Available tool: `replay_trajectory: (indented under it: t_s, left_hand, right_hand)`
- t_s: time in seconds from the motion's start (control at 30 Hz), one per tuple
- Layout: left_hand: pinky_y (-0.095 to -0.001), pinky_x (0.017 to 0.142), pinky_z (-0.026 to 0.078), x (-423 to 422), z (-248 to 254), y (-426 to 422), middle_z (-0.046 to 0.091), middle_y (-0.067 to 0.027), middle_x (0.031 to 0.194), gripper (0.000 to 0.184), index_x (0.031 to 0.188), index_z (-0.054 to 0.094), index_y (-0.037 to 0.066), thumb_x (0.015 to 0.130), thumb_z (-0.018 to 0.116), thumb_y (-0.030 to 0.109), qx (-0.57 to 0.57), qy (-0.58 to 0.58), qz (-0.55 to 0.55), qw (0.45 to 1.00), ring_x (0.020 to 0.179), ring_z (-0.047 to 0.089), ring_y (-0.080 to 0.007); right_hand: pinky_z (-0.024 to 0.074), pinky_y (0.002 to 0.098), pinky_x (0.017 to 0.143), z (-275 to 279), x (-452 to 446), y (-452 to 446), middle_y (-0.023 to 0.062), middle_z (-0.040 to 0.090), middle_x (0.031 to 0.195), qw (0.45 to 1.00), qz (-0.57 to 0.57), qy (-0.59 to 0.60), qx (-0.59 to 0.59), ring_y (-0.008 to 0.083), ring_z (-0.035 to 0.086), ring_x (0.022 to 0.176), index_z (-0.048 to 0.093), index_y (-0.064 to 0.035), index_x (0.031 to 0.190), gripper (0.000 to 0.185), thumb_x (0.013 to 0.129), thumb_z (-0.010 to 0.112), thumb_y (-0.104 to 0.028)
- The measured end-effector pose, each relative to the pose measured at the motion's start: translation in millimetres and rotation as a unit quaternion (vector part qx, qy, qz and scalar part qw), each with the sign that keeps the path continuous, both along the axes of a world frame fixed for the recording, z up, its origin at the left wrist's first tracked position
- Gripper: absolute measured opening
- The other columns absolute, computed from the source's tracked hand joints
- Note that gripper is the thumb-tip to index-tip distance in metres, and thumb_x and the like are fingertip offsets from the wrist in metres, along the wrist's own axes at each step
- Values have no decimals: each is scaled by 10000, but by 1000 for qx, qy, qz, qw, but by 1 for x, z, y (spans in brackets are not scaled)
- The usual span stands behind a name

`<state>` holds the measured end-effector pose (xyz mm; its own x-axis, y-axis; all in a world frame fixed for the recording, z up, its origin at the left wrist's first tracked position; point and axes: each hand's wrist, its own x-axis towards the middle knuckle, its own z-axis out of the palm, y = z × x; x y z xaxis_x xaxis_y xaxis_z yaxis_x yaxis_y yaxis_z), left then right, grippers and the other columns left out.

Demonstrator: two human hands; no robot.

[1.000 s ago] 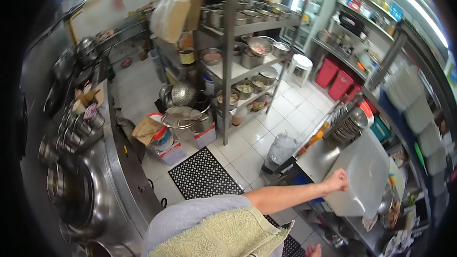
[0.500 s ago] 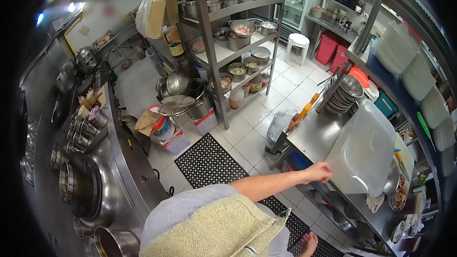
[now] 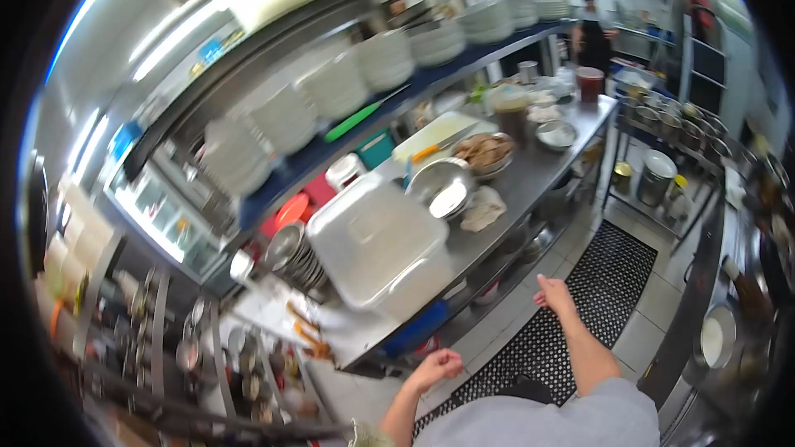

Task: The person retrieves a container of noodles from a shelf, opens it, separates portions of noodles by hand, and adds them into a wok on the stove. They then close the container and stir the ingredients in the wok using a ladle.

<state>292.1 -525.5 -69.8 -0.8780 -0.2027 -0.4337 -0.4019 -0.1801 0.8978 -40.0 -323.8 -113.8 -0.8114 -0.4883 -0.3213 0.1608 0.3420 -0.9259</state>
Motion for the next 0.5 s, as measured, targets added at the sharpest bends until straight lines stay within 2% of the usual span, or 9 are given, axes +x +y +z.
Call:
replay_trajectory:
  t_s: [0.07,0.17,0.23,0.27,0.3,0.33,0.37,0.4,0.5]
  left_hand:
    - [-267,745,517,-27,6,17,673,-75,921,259,1104,587,17,937,652,205,-12,-86,-45,995,859,645,-128]
    - [-258,723,513,-62,17,35,678,-52,879,221,1080,620,10,927,643,168,-72,-21,-65,995,816,637,-117]
    - [-270,712,521,-90,82,43,700,-80,893,201,1054,658,8,911,645,148,-305,81,-61,947,810,653,-134]
    - [-281,702,523,-102,120,43,709,-112,902,177,1017,683,12,889,657,133,-423,131,-48,895,791,664,-163]
    - [-288,714,522,-109,145,38,706,-128,891,170,1004,686,9,879,659,120,-477,147,-22,866,799,672,-190]
    - [-296,718,522,-115,180,38,708,-126,879,157,994,690,15,876,660,115,-468,121,24,875,793,675,-190]
    - [-291,714,525,-114,165,8,710,-110,859,146,983,687,11,873,670,105,-499,179,56,846,772,673,-169]
    - [-288,726,532,-114,172,-2,709,-109,849,158,990,674,-8,863,682,86,-446,176,106,871,765,673,-157]
    - [-290,749,538,-113,207,-2,708,-121,849,188,1003,657,-38,857,691,77,-416,128,89,896,789,677,-167]
  right_hand:
    - [511,276,498,8,-10,11,118,674,699,998,-20,-48,-38,176,627,550,627,14,829,572,963,496,-527]
    - [528,285,534,-17,4,19,141,688,843,992,-19,-119,-27,186,664,648,598,-22,1014,454,967,524,-468]
    - [539,291,602,-34,16,17,89,682,865,990,106,-87,12,152,660,759,604,-26,1054,371,926,634,-373]
    - [537,285,621,-33,22,17,70,677,854,985,155,-70,-3,138,649,754,618,-23,1074,366,914,659,-349]
    - [550,314,679,-18,25,20,100,684,952,974,218,-66,0,172,656,801,625,-20,1098,408,889,684,-365]
    - [550,310,694,-13,27,21,101,690,941,971,219,-100,-15,167,662,819,639,-20,1076,387,889,684,-357]
    - [548,310,686,-12,28,23,97,691,920,973,202,-105,-33,164,663,809,643,-20,1065,373,893,678,-349]
    - [547,311,678,-14,28,26,93,692,900,975,187,-110,-52,161,664,798,648,-21,1054,358,896,672,-341]
    - [541,308,658,-39,18,32,78,694,853,986,107,-121,-44,151,663,769,657,-17,1021,325,899,661,-318]
